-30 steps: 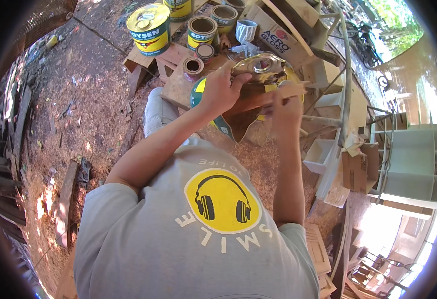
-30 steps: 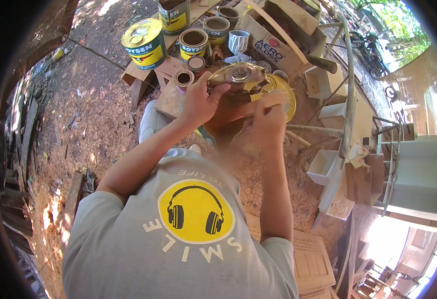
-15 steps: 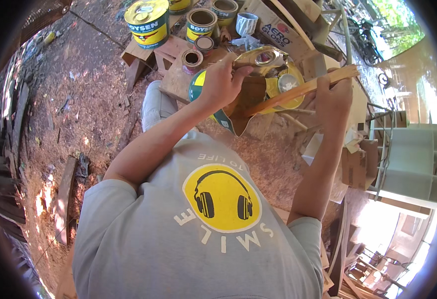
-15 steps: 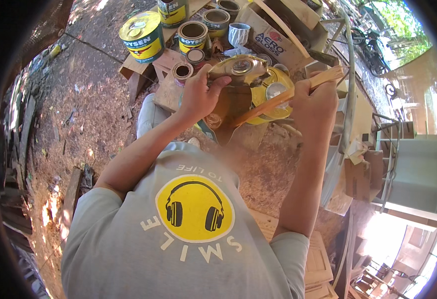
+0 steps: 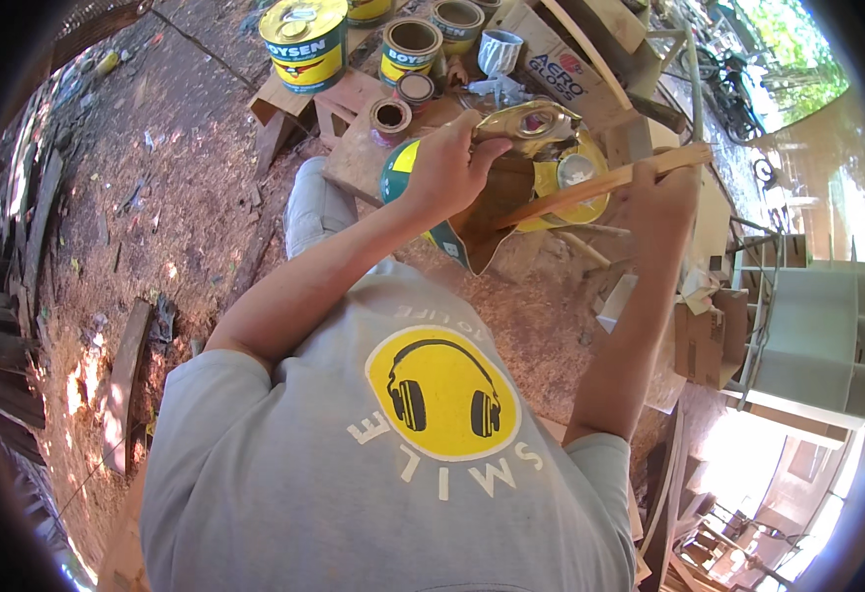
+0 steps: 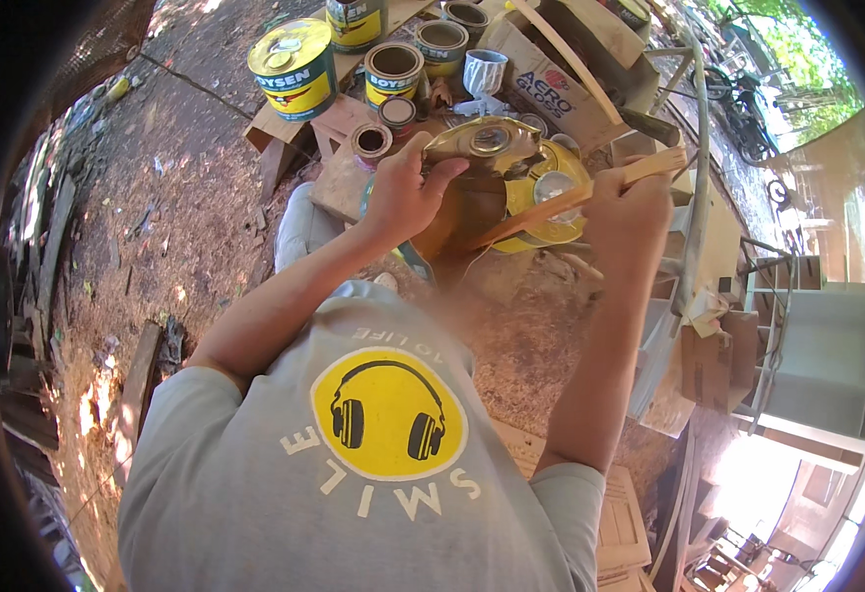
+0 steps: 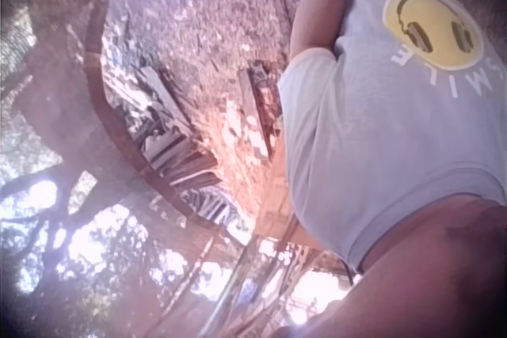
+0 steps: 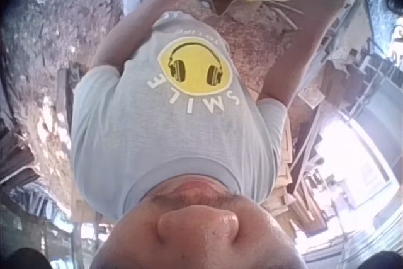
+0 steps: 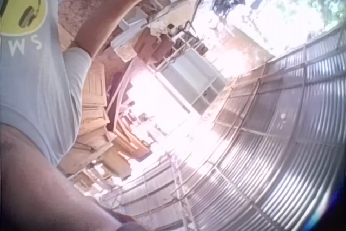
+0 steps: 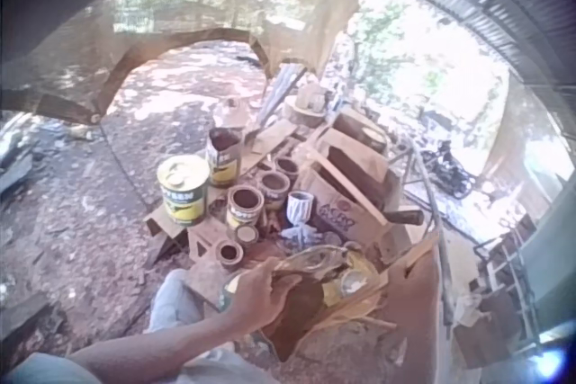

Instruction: The person pours reddish-brown paint from a small can into a larger yellow paint can and stirs the mixture with a wooden stick. They repeat the pouring and stirring process several times to blend the contents.

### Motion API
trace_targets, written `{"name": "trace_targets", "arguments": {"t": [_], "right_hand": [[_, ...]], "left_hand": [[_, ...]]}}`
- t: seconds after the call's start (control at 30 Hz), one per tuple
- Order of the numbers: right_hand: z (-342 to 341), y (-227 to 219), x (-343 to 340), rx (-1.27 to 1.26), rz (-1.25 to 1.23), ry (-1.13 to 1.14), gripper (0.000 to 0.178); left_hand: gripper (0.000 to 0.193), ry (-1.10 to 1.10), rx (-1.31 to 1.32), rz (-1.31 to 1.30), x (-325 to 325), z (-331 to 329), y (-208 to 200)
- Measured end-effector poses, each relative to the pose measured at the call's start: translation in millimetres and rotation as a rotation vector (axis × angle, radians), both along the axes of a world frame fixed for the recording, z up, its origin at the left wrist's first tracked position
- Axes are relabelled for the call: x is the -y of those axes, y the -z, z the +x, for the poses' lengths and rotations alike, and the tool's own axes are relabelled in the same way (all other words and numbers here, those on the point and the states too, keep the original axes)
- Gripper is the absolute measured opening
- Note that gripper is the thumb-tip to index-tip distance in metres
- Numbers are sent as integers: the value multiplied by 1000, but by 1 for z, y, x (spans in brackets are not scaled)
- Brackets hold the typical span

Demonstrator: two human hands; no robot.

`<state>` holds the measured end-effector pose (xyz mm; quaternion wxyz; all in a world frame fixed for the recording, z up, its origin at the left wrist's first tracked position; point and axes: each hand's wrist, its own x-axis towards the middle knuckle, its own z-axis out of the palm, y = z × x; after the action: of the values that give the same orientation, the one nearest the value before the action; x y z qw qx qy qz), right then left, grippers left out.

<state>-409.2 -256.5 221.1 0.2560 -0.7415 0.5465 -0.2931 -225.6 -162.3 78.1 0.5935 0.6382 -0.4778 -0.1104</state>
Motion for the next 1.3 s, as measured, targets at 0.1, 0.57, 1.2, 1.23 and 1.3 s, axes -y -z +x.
{"name": "trace_targets", "arguments": {"t": [0.1, 0.57, 1.2, 1.23, 1.3], "right_hand": [[6, 0, -4, 6, 21, -4, 22], [-14, 9, 19, -37, 69, -65, 23], [25, 120, -12, 158, -183, -250, 21], [28, 129, -13, 124, -254, -274, 22], [26, 141, -19, 103, -304, -308, 23]], "left_hand": [[33, -10, 26, 47, 1, 2, 2], [34, -18, 24, -29, 6, 2, 3], [35, -47, 63, -39, 11, 5, 8], [36, -55, 68, -43, 11, 5, 9], [37, -68, 80, -50, 12, 5, 11]]}}
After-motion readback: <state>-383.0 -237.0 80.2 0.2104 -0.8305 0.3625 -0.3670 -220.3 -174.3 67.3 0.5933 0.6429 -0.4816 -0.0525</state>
